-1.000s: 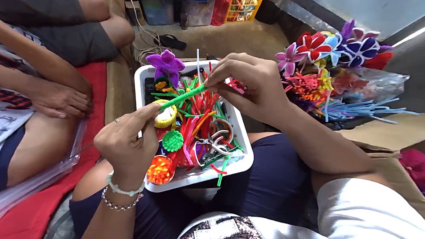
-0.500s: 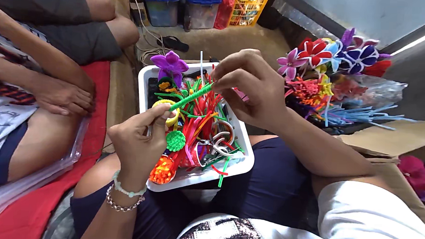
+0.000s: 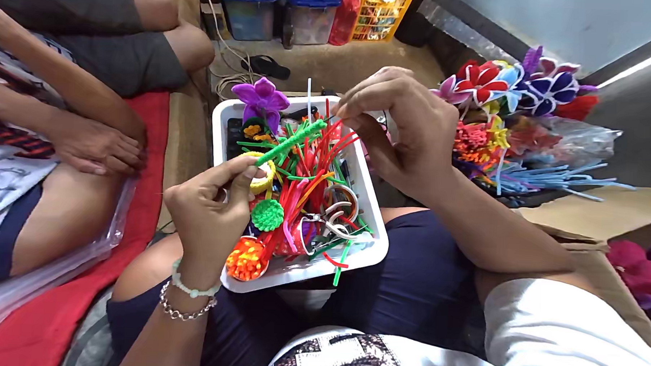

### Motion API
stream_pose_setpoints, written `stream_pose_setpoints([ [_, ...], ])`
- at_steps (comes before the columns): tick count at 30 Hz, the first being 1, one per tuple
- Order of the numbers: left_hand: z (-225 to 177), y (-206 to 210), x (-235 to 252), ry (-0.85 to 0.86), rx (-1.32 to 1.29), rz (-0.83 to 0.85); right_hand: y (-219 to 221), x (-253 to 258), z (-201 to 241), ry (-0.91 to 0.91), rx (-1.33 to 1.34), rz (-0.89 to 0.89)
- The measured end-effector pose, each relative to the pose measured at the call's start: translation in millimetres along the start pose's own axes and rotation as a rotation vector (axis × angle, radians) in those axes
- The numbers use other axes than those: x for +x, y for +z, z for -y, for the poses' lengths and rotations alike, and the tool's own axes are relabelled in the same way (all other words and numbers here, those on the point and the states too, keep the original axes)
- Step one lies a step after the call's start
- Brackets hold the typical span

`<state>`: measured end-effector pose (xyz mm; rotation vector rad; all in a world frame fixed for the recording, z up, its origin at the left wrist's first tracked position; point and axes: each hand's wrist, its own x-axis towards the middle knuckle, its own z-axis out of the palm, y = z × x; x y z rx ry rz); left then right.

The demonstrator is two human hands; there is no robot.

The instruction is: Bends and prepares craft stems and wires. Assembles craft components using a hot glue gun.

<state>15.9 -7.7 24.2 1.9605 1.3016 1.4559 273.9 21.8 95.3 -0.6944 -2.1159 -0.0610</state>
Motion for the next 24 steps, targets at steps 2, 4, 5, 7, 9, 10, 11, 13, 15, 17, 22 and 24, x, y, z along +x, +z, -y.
stream_pose_setpoints([
  [2,-1,1,0,0.012,-0.011,-0.012,-1,1,-4,-0.003,-0.045,0.017],
  [4,-1,4,-1,0.02,-0.035,-0.013,3,-1,-6,0.003,-0.062,0.043],
  [5,0,5,-2,0.021,-0.05,-0.012,5,-2,-7,0.005,-0.063,0.052],
  [7,0,7,-2,0.018,-0.073,-0.006,8,-4,-9,0.004,-0.042,0.055],
  [9,1,7,-2,0.011,-0.059,0.014,9,-5,-9,0.023,-0.005,0.05],
  [10,2,6,-1,0.024,-0.026,0.03,9,-4,-9,0.044,0.015,0.054],
  [11,1,5,0,0.052,0.013,0.054,9,-4,-9,0.071,0.043,0.061],
  [13,-5,6,4,0.143,0.079,0.126,10,-4,-8,0.122,0.118,0.074],
  [15,-16,11,6,0.232,0.13,0.142,13,-4,-4,0.174,0.217,0.085],
  [17,-24,19,7,0.288,0.164,0.092,16,-6,0,0.238,0.33,0.104],
  [22,-32,24,8,0.342,0.237,-0.033,21,-10,6,0.312,0.51,0.095],
  [24,-34,25,7,0.361,0.258,-0.061,21,-10,8,0.29,0.523,0.094],
])
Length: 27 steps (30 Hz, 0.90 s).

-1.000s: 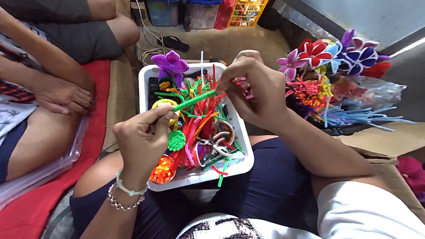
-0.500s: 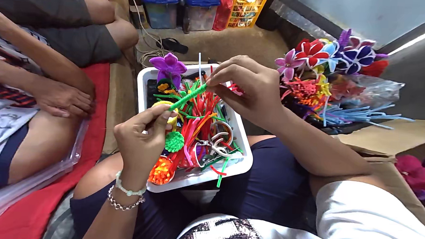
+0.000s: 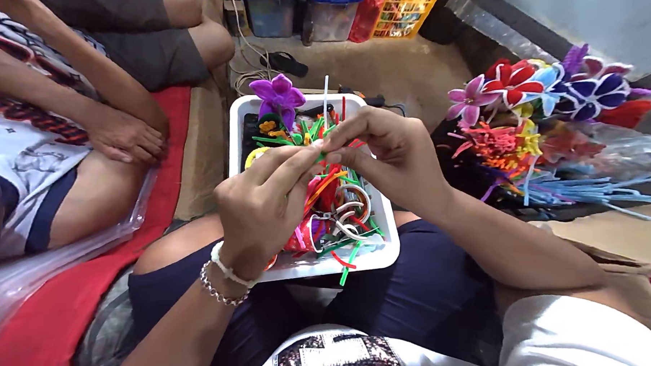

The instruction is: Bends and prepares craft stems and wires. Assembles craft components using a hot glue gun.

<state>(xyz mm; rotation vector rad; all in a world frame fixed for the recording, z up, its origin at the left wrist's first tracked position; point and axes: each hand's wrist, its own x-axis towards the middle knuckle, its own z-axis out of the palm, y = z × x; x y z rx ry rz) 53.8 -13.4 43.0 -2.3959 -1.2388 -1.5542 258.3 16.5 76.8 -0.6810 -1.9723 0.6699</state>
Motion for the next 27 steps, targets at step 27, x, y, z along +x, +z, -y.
stream_pose_setpoints([
  [27,2,-14,-2,0.062,0.006,0.006,0,-2,7,-0.1,-0.276,0.042],
])
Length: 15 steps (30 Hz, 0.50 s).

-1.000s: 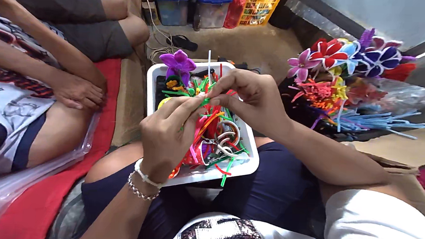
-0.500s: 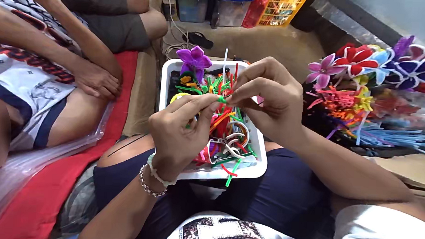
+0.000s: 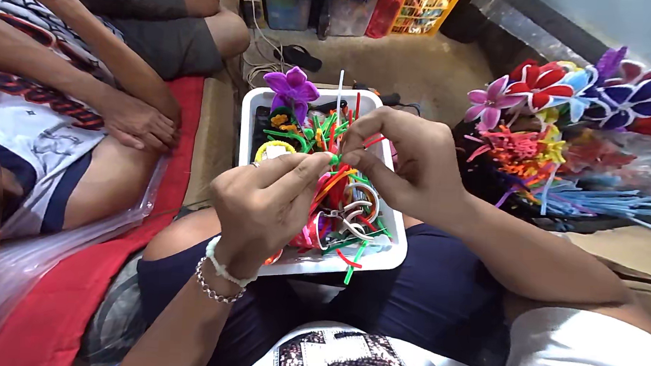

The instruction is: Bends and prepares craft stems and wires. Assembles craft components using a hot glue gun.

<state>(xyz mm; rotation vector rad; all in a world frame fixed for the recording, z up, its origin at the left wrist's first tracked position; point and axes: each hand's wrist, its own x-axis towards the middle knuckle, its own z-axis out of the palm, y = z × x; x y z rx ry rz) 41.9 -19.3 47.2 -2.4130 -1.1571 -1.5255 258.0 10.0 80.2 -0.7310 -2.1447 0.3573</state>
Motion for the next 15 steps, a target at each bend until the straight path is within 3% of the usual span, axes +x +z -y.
stream_pose_setpoints([
  [3,2,-1,-1,0.018,0.035,0.036,-3,0,0,0.085,0.087,0.038],
  [7,2,0,-1,-0.097,-0.042,0.07,3,0,-3,0.062,0.099,-0.039],
  [11,2,-1,-2,-0.205,-0.135,0.069,10,-2,-7,-0.099,-0.054,-0.117],
  [15,2,-2,-3,-0.202,-0.17,0.058,12,-3,-9,-0.262,-0.263,-0.108],
])
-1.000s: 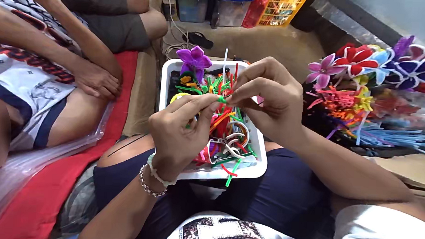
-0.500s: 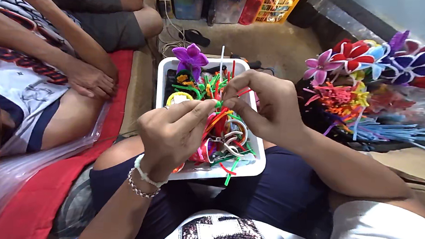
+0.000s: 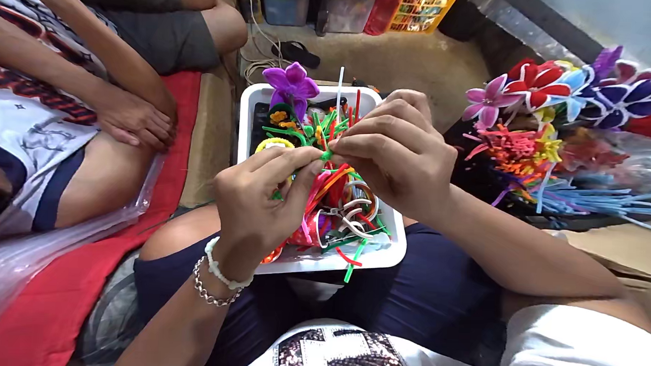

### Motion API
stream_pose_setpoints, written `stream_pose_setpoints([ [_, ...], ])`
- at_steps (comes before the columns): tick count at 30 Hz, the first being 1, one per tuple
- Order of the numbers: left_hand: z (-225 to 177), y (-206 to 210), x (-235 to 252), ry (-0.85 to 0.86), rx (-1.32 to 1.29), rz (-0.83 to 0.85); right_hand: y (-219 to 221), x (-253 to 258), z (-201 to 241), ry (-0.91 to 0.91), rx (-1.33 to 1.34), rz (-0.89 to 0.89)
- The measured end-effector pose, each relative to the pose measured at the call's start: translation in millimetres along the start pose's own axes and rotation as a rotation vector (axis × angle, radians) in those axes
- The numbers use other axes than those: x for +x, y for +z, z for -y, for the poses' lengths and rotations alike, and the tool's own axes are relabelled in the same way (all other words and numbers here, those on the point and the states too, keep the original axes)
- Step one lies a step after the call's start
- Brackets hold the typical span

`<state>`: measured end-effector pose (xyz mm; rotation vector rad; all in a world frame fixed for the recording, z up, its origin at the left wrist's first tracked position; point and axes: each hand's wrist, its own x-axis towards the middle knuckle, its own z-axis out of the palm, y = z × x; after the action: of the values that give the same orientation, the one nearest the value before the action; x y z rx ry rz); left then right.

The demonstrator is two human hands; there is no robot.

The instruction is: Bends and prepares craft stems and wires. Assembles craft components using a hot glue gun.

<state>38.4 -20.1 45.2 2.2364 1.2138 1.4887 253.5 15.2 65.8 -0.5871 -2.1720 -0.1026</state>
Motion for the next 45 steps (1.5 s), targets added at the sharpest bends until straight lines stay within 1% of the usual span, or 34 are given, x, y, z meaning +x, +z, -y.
stream_pose_setpoints([
  [2,1,-1,0,0.062,0.065,-0.005,0,2,2,0.029,0.009,0.03],
  [5,4,-2,0,0.158,0.226,-0.012,0,5,5,0.121,0.059,0.108],
  [9,6,-3,-3,0.241,0.362,-0.016,0,6,7,0.153,0.01,0.193],
  [12,7,-4,-4,0.307,0.429,0.0,0,5,4,0.187,0.076,0.271],
  [13,8,-5,-5,0.334,0.442,0.007,0,4,3,0.215,0.129,0.306],
  [15,10,-6,-7,0.403,0.468,0.023,-2,2,0,0.333,0.288,0.405],
  [19,17,-8,-9,0.526,0.507,0.078,-7,0,-6,0.711,0.711,0.63],
  [21,21,-9,-9,0.55,0.509,0.079,-9,2,-7,0.843,0.842,0.673],
  [24,21,-8,-10,0.593,0.5,0.055,-10,5,-6,0.925,0.92,0.722],
  [28,21,-6,-13,0.643,0.478,0.023,-9,2,-10,1.002,1.131,0.795],
  [30,22,-5,-14,0.658,0.484,0.034,-9,0,-10,0.987,1.104,0.798],
  [32,25,-3,-13,0.648,0.496,0.042,-10,2,-9,0.95,0.978,0.759],
  [34,27,-2,-12,0.581,0.501,0.058,-9,0,-11,0.816,0.811,0.667],
  [36,29,-1,-8,0.486,0.478,0.1,-4,-6,-12,0.62,0.577,0.533],
  [38,32,0,-6,0.411,0.424,0.125,-1,-9,-13,0.504,0.426,0.445],
  [42,33,2,-7,0.363,0.421,0.108,-1,-6,-12,0.399,0.261,0.392],
  [45,33,0,-7,0.323,0.391,0.11,-1,-4,-12,0.373,0.239,0.366],
])
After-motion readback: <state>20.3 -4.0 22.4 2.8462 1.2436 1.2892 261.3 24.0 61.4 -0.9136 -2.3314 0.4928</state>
